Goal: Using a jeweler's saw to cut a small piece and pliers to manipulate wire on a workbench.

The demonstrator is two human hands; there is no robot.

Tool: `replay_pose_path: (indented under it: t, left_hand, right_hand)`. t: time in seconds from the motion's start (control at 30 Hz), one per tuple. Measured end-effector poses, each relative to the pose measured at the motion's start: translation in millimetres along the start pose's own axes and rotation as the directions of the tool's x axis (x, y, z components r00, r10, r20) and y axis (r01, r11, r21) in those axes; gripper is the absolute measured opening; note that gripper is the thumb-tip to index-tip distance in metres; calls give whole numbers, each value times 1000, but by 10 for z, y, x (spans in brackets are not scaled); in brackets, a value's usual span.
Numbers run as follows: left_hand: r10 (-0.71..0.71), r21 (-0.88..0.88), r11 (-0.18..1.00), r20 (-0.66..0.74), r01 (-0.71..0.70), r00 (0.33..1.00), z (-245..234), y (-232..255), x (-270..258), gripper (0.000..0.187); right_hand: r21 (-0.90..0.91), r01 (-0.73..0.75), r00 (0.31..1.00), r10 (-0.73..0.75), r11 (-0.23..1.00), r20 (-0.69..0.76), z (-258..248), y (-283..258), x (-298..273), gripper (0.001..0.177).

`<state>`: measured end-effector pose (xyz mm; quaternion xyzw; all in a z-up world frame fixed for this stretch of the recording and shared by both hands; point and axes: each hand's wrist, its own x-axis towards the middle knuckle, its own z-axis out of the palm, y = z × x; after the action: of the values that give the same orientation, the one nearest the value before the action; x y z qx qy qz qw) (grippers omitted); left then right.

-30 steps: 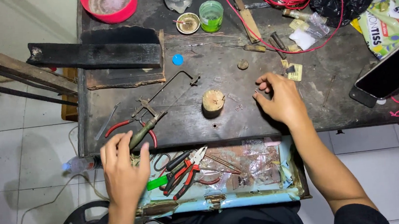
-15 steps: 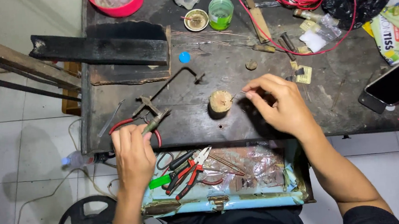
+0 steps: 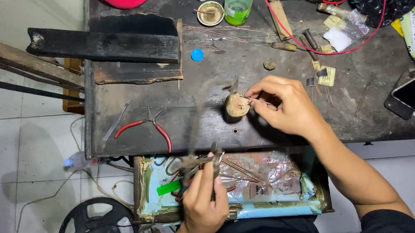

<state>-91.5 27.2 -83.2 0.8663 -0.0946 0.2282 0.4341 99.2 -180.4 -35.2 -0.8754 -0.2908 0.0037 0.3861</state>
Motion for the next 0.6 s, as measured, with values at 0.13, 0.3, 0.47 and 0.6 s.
replay_pose_path:
  t: [0.13,0.3,0.47,0.6]
  left_hand:
    - [0,31,1000,30,-1,1000,15,130,69,47]
    - [-36,12,999,102,35,994,35,263,159,44]
    - [-83,28,996,99,80,992,43,302,214,45]
    - [-84,-4,996,140,85,987,52,264,198,49]
  right_hand:
    - [-29,-25,999,24,999,-38,23,-20,-13,7]
    - [-32,-12,998,10,999,-55,62,-20,-60,12]
    - [-108,-25,995,14,994,-102,92,-43,-97,13]
    - [-102,-22,996,12,995,-92,82,-70,-78,10]
